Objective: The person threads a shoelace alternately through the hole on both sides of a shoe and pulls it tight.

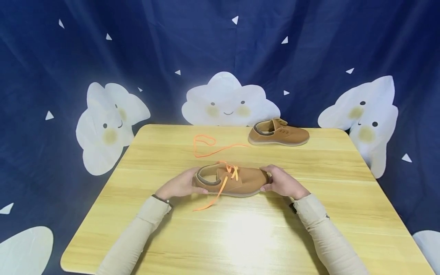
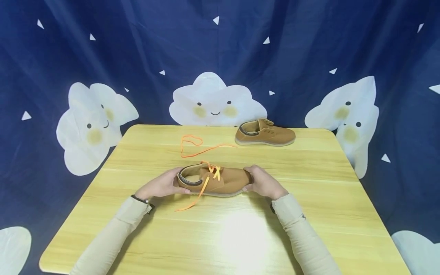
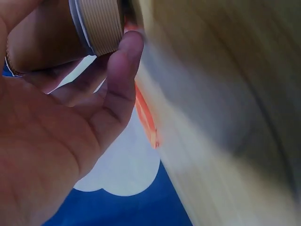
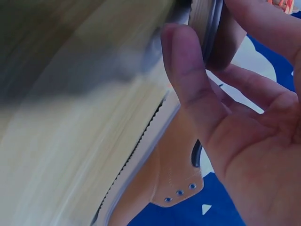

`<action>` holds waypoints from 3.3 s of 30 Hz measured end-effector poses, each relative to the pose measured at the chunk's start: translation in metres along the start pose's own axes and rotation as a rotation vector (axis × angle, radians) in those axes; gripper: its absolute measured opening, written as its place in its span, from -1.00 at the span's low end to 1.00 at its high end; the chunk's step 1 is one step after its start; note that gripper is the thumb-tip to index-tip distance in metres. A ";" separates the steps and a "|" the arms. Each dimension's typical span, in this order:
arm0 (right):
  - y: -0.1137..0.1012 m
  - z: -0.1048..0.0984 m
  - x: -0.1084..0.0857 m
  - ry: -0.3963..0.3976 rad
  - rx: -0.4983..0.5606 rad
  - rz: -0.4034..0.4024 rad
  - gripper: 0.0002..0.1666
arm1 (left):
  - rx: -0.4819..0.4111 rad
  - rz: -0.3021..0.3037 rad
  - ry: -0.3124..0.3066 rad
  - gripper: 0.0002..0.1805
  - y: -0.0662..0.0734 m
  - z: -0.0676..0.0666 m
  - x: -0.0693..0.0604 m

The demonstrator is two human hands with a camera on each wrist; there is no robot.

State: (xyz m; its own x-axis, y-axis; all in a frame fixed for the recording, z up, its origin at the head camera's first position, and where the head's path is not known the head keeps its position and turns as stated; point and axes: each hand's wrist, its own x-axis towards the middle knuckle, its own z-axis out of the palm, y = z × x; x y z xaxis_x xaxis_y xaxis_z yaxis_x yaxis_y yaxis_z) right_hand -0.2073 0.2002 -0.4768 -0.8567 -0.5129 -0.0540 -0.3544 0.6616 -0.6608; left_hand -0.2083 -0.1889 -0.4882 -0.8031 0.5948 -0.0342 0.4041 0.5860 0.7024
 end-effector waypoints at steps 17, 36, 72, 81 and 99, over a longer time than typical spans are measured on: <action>-0.064 0.020 0.074 0.022 0.001 -0.054 -0.12 | 0.056 -0.154 0.183 -0.29 -0.033 -0.075 -0.050; -0.084 0.071 0.123 -0.024 0.019 -0.012 -0.26 | -0.025 -0.205 0.138 -0.27 -0.081 -0.093 -0.073; 0.087 -0.084 0.022 0.559 0.696 0.343 -0.52 | -0.599 -0.153 0.337 -0.48 0.075 0.016 0.124; 0.122 -0.099 0.031 0.678 0.630 0.577 -0.40 | -0.932 -0.295 0.376 -0.38 0.072 0.056 0.197; 0.133 -0.112 0.047 0.546 0.798 0.551 -0.11 | -0.989 -0.386 0.414 -0.05 0.072 0.056 0.245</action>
State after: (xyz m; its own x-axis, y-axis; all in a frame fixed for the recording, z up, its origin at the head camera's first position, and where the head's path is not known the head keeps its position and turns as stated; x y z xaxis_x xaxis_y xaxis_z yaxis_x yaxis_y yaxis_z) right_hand -0.3368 0.3252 -0.4838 -0.9422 0.1825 -0.2811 0.2996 0.0828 -0.9505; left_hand -0.3512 0.0300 -0.4855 -0.9559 0.1335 -0.2615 -0.2764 -0.1091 0.9548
